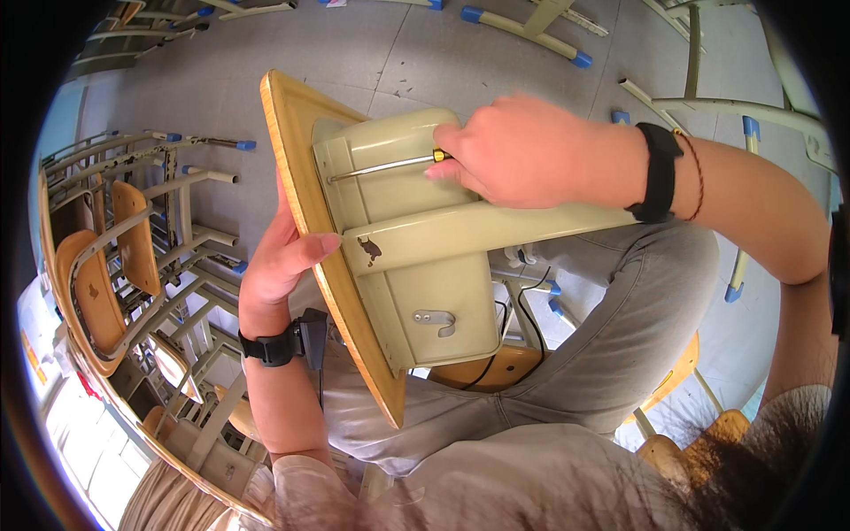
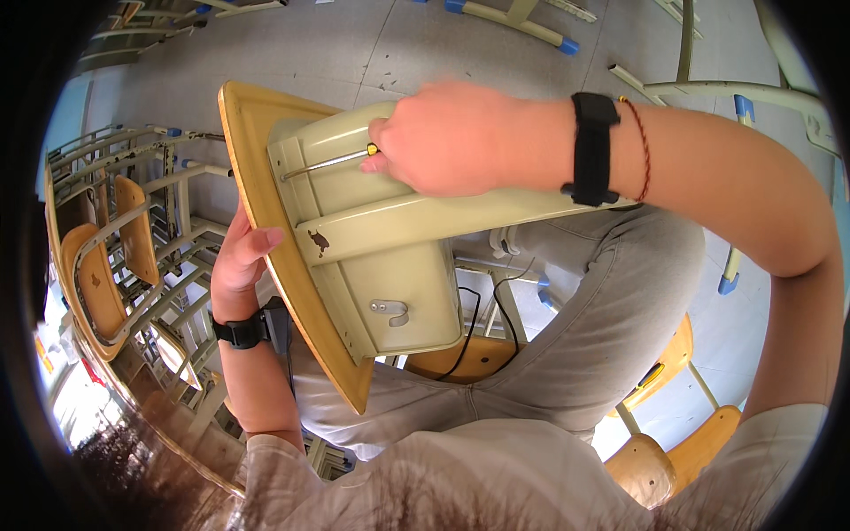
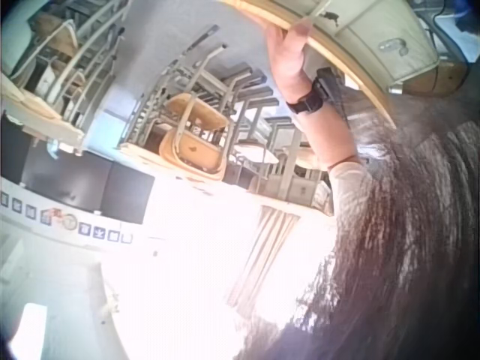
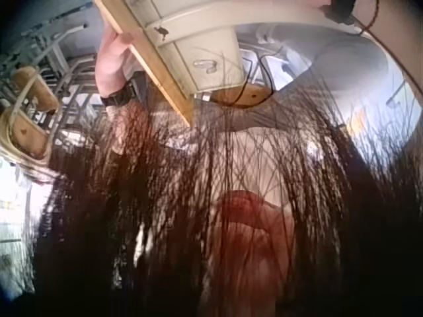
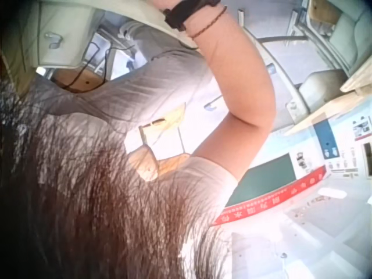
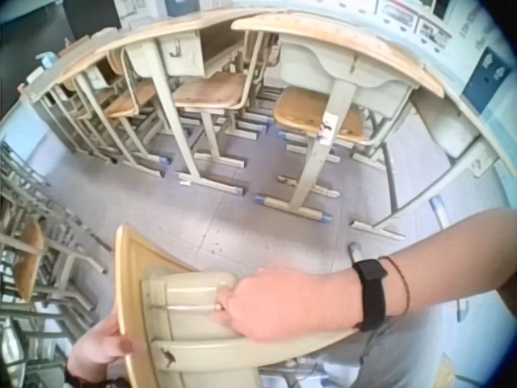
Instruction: Using a screwdriver to detach the wooden top from a school desk frame.
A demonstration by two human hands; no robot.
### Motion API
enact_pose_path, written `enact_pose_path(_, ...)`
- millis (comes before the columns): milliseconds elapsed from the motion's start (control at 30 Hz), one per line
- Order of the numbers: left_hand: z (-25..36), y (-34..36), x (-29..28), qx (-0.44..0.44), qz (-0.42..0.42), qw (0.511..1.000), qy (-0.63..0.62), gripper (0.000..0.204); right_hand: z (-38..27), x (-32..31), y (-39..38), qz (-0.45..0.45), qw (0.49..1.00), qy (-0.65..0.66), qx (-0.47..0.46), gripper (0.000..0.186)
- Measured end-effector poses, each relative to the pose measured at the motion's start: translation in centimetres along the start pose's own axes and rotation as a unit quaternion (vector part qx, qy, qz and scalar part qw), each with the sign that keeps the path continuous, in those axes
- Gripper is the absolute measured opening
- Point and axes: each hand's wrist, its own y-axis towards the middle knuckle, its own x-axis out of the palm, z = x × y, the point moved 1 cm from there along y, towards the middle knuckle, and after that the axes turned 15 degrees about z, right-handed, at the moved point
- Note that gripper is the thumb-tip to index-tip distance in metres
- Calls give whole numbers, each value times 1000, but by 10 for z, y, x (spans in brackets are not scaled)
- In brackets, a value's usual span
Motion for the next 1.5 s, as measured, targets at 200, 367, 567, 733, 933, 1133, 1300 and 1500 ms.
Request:
enact_pose_path(200, 3, 0, 2, 8, -10, 1000, 4, 105, 22, -17, 15, -243, 871, 388, 179, 40)
enact_pose_path(367, 5, 0, 3, 1, -15, 1000, 8, 105, 20, -9, 19, -184, 941, 271, 87, 32)
enact_pose_path(567, 6, 1, 2, 5, -21, 1000, 6, 106, -3, 3, -9, 102, 993, -39, -53, 26)
enact_pose_path(733, 7, 0, 4, 12, -12, 1000, 9, 109, 6, 2, -7, -4, 990, 141, 24, 32)
enact_pose_path(933, 4, 1, 4, 13, -8, 1000, 16, 111, 22, -10, 13, -290, 858, 367, 212, 38)
enact_pose_path(1133, 3, 0, 1, 11, -7, 1000, 13, 110, 8, -6, -5, -87, 992, 72, 49, 29)
enact_pose_path(1300, 3, 2, 0, 16, -12, 1000, 5, 106, -6, 8, -21, 132, 991, -34, -2, 23)
enact_pose_path(1500, 3, 0, 1, -6, 3, 1000, 1, 106, 18, -13, 7, -222, 884, 349, 219, 25)
